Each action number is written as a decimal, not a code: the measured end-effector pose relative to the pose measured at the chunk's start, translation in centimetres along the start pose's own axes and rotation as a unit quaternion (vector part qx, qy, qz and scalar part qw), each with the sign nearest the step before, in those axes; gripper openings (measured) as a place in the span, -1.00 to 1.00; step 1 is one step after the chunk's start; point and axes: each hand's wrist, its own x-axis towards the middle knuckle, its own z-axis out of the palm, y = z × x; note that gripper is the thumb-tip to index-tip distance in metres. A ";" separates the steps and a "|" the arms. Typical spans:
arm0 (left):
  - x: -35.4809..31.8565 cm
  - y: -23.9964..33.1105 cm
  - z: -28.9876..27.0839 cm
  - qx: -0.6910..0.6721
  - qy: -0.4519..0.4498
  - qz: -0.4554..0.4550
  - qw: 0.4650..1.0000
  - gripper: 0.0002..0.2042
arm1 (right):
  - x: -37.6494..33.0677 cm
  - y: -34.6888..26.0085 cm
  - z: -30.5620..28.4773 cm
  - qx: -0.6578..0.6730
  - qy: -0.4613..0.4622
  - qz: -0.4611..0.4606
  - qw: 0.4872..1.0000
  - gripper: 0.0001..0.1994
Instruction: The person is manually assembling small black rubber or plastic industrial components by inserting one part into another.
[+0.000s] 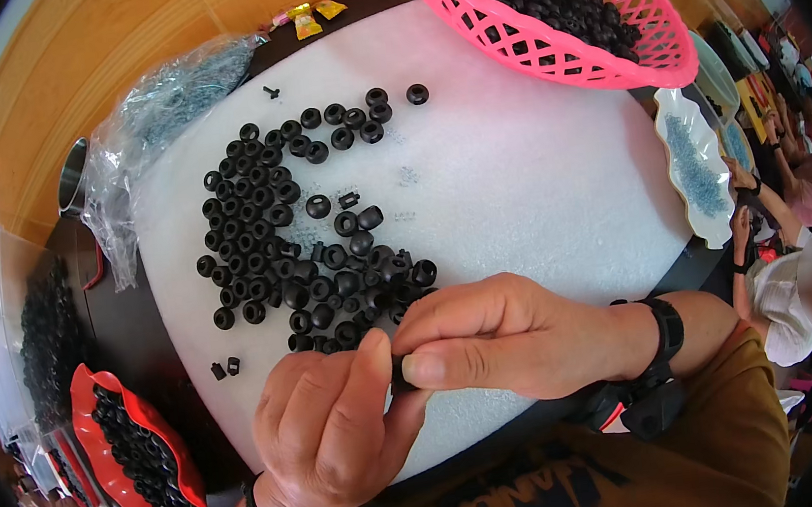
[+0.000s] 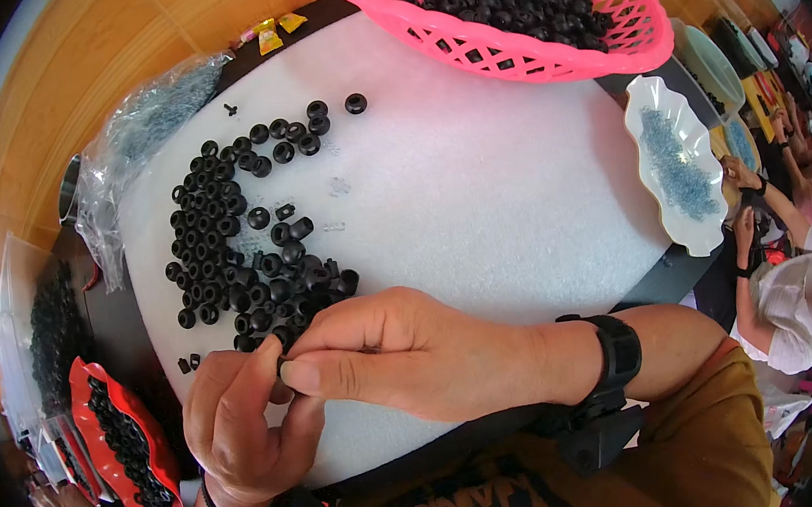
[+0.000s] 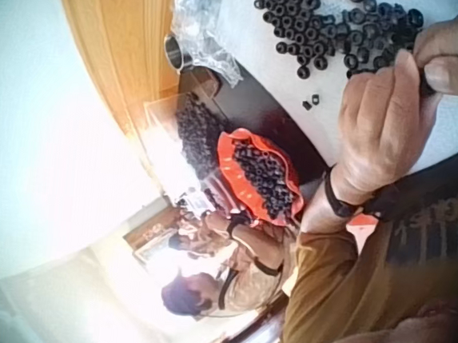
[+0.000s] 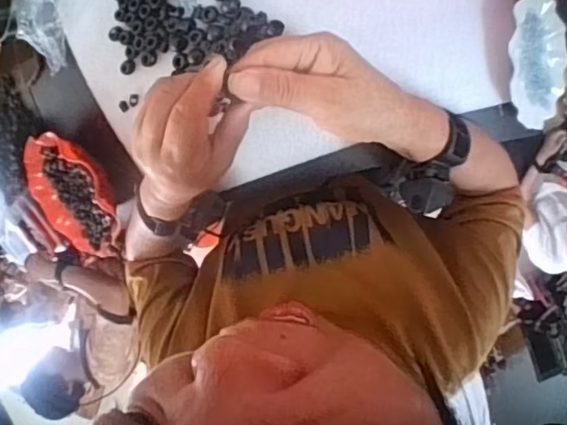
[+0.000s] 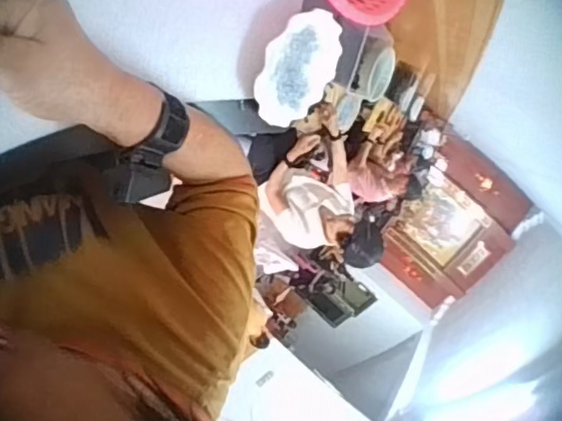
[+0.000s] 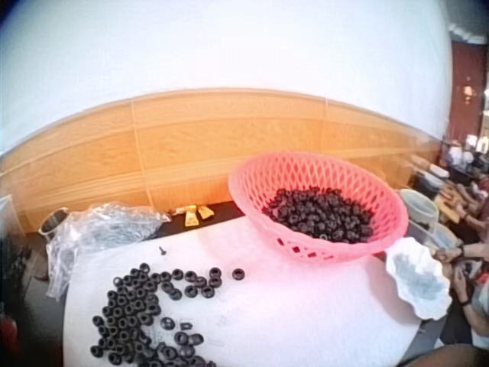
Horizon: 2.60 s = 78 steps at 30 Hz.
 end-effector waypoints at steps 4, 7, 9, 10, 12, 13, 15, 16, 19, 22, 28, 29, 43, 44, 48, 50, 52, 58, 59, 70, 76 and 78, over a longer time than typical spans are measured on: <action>0.1 0.2 -0.2 -0.028 -0.017 -0.007 0.999 -0.60 | -0.1 -0.1 0.1 -0.024 0.004 0.006 1.000 -0.74; 0.5 -0.2 -0.1 0.006 -0.021 0.028 0.999 -0.59 | -0.1 -0.1 -0.2 -0.041 0.010 0.025 0.999 -0.74; 0.5 -0.3 0.2 0.005 -0.011 0.028 1.000 -0.59 | -0.2 0.1 -0.4 -0.057 0.013 0.007 0.998 -0.75; 0.6 -0.3 0.2 0.005 -0.001 0.028 1.000 -0.58 | -0.2 0.2 -0.4 -0.075 0.016 -0.009 0.997 -0.75; 0.7 -0.2 0.1 -0.002 -0.003 0.026 1.000 -0.58 | -0.2 0.2 -0.3 -0.066 0.017 -0.015 0.998 -0.75; 0.7 -0.2 0.1 -0.008 -0.005 0.024 1.000 -0.57 | -0.2 0.2 -0.2 -0.059 0.018 -0.020 0.998 -0.75; 0.8 -0.2 0.1 -0.013 -0.005 0.023 1.000 -0.57 | -0.2 0.1 -0.1 -0.029 0.019 -0.009 0.999 -0.75; 0.8 -0.2 0.2 -0.018 -0.004 0.022 1.000 -0.57 | -0.2 0.1 -0.1 0.000 0.020 0.003 1.000 -0.75; 0.6 0.0 0.0 -0.035 -0.020 -0.003 0.999 -0.57 | -0.2 0.1 0.0 0.033 0.026 0.022 0.999 -0.75; 0.7 -0.2 0.2 -0.010 -0.002 0.010 1.000 -0.56 | -0.2 0.0 0.1 0.036 0.027 0.025 0.999 -0.75; 0.7 -0.2 0.1 -0.011 -0.007 0.005 1.000 -0.55 | -0.2 0.2 0.1 0.042 0.031 0.035 0.998 -0.74; 0.7 -0.2 0.0 -0.011 -0.007 0.005 1.000 -0.55 | -0.2 0.2 0.2 0.042 0.031 0.035 0.998 -0.74; 0.9 -0.1 -0.3 -0.002 -0.051 0.004 0.999 -0.54 | -0.3 0.3 0.1 -0.004 0.006 0.014 1.000 -0.74; 0.9 -0.1 -0.3 -0.002 -0.051 0.003 0.999 -0.54 | -0.3 0.3 0.1 -0.004 0.007 0.015 1.000 -0.74; 0.7 0.0 -0.4 0.022 -0.049 0.014 0.998 -0.60 | -0.2 -0.2 0.6 0.032 0.010 0.029 0.999 -0.74; 0.7 -0.1 -0.5 0.025 -0.044 0.014 0.999 -0.61 | -0.2 -0.1 0.6 0.045 0.013 0.039 0.998 -0.74; 0.7 -0.5 -0.6 0.034 -0.047 0.032 0.998 -0.57 | -0.3 0.1 0.4 0.021 0.013 0.042 0.999 -0.72; 0.7 -0.7 -0.9 0.054 -0.044 0.029 0.997 -0.57 | -0.4 0.1 0.4 -0.067 -0.010 0.029 0.997 -0.69; 0.7 -0.7 -0.9 0.054 -0.046 0.028 0.997 -0.57 | -0.4 0.3 0.4 -0.066 -0.010 0.030 0.997 -0.69; 0.3 -0.3 -0.3 0.116 -0.021 0.057 0.991 -0.62 | -0.5 -0.1 0.5 -0.124 0.015 -0.013 0.992 -0.71; 0.3 -0.2 -0.4 0.129 -0.013 0.078 0.988 -0.64 | -0.3 -0.2 0.5 -0.127 0.002 -0.037 0.991 -0.73; 0.2 0.0 -0.4 0.119 -0.008 0.067 0.991 -0.64 | -0.3 0.0 0.6 -0.111 0.002 -0.040 0.993 -0.73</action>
